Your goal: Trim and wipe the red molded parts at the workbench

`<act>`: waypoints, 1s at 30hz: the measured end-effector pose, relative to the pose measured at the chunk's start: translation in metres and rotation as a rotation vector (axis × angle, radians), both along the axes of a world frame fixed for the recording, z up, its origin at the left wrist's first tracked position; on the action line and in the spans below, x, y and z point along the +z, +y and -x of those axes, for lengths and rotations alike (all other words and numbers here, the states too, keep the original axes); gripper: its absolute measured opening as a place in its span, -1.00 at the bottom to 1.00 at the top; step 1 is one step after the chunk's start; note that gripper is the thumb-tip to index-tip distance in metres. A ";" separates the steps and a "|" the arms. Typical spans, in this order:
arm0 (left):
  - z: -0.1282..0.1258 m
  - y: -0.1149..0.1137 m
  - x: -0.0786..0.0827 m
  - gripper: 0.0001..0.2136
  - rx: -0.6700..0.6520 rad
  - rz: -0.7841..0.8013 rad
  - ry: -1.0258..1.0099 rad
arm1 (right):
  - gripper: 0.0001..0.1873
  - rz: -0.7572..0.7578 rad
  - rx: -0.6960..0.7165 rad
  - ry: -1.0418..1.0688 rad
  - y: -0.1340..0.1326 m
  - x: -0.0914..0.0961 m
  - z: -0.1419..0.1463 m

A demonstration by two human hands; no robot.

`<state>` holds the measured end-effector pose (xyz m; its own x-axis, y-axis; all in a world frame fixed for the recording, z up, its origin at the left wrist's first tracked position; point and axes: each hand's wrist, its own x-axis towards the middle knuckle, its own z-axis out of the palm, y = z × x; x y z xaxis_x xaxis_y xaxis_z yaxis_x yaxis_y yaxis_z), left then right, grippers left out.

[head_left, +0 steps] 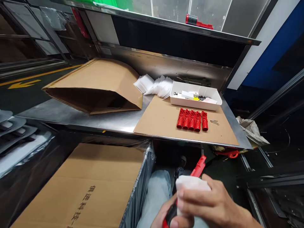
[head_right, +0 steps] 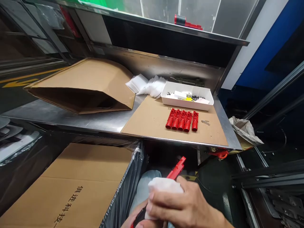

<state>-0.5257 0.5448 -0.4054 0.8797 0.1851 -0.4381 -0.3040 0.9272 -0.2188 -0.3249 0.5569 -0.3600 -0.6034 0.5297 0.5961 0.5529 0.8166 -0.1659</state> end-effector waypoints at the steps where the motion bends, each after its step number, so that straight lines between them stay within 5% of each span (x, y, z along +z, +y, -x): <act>1: 0.000 0.001 -0.001 -0.41 0.005 -0.020 -0.046 | -0.71 0.001 -0.018 -0.026 0.000 -0.001 -0.001; 4: 0.000 0.004 -0.004 -0.37 -0.035 -0.140 -0.164 | -0.64 -0.009 -0.132 -0.095 0.001 -0.006 -0.002; 10: -0.003 0.006 -0.010 -0.36 -0.048 -0.319 -0.169 | -0.70 0.013 -0.094 -0.030 0.002 -0.013 0.005; 13: 0.000 0.003 -0.009 -0.36 -0.050 -0.294 -0.153 | -0.65 -0.019 -0.171 -0.083 0.005 -0.011 0.005; 17: 0.002 -0.001 -0.005 -0.40 0.023 -0.203 -0.046 | -0.71 -0.023 -0.055 -0.057 0.005 -0.010 0.007; 30: 0.000 0.002 -0.014 -0.47 0.069 -0.349 -0.183 | -0.59 -0.035 -0.221 -0.171 0.003 -0.010 0.009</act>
<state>-0.5259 0.5463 -0.4193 0.9177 0.3564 -0.1753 -0.3535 0.9342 0.0488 -0.3344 0.5600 -0.3695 -0.5691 0.6403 0.5159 0.7357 0.6768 -0.0284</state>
